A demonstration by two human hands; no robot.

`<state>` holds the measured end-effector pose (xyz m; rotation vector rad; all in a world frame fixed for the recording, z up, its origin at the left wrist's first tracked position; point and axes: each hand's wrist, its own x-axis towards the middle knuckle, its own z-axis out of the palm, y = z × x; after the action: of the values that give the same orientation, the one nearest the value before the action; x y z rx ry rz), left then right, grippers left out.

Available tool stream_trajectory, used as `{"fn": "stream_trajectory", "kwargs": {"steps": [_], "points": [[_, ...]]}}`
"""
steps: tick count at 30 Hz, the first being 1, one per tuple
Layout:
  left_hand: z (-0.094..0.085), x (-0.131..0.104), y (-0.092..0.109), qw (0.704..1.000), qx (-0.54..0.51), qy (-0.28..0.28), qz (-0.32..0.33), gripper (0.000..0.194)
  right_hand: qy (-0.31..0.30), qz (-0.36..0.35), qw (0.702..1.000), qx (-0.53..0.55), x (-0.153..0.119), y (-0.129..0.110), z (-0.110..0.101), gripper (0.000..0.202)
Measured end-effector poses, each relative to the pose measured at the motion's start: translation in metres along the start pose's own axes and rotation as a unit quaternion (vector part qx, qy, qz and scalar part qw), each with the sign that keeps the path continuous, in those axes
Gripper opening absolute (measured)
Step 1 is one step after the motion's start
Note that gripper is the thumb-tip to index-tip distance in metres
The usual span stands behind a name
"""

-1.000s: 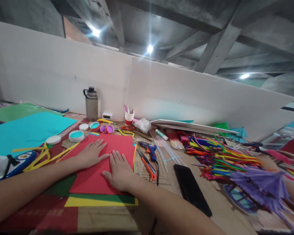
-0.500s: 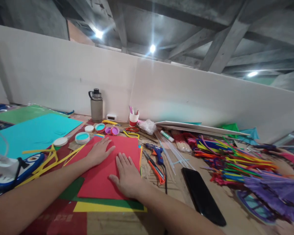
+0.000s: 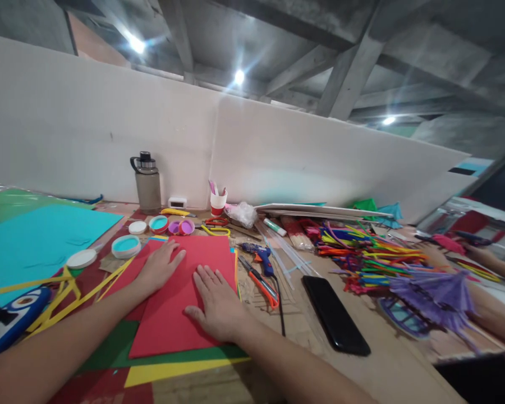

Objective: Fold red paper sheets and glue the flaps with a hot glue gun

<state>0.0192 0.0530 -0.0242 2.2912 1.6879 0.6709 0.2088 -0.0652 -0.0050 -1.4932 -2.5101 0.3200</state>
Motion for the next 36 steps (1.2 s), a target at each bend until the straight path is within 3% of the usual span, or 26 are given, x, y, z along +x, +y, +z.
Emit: {"fn": "stream_trajectory", "kwargs": {"steps": [15, 22, 30, 33, 36], "points": [[-0.003, -0.004, 0.003, 0.999, 0.028, 0.029, -0.015, 0.06, 0.016, -0.011, 0.999, 0.027, -0.004, -0.003, -0.004, 0.074], [-0.023, -0.01, 0.007, 0.999, 0.01, 0.028, -0.045, 0.051, 0.045, 0.005, 0.999, 0.026, -0.007, 0.0, -0.003, 0.074], [-0.044, 0.003, -0.001, 0.983, -0.153, 0.017, -0.096, 0.033, 0.006, -0.002, 1.0, -0.016, -0.005, 0.002, 0.002, 0.077], [-0.05, 0.004, -0.007, 0.943, -0.285, -0.029, -0.17, 0.035, 0.005, -0.006, 1.0, -0.015, -0.004, 0.003, 0.003, 0.078], [-0.054, 0.001, -0.01, 0.911, -0.343, -0.061, -0.222, 0.038, 0.001, 0.001, 1.0, -0.013, -0.004, 0.003, 0.003, 0.077]]}}
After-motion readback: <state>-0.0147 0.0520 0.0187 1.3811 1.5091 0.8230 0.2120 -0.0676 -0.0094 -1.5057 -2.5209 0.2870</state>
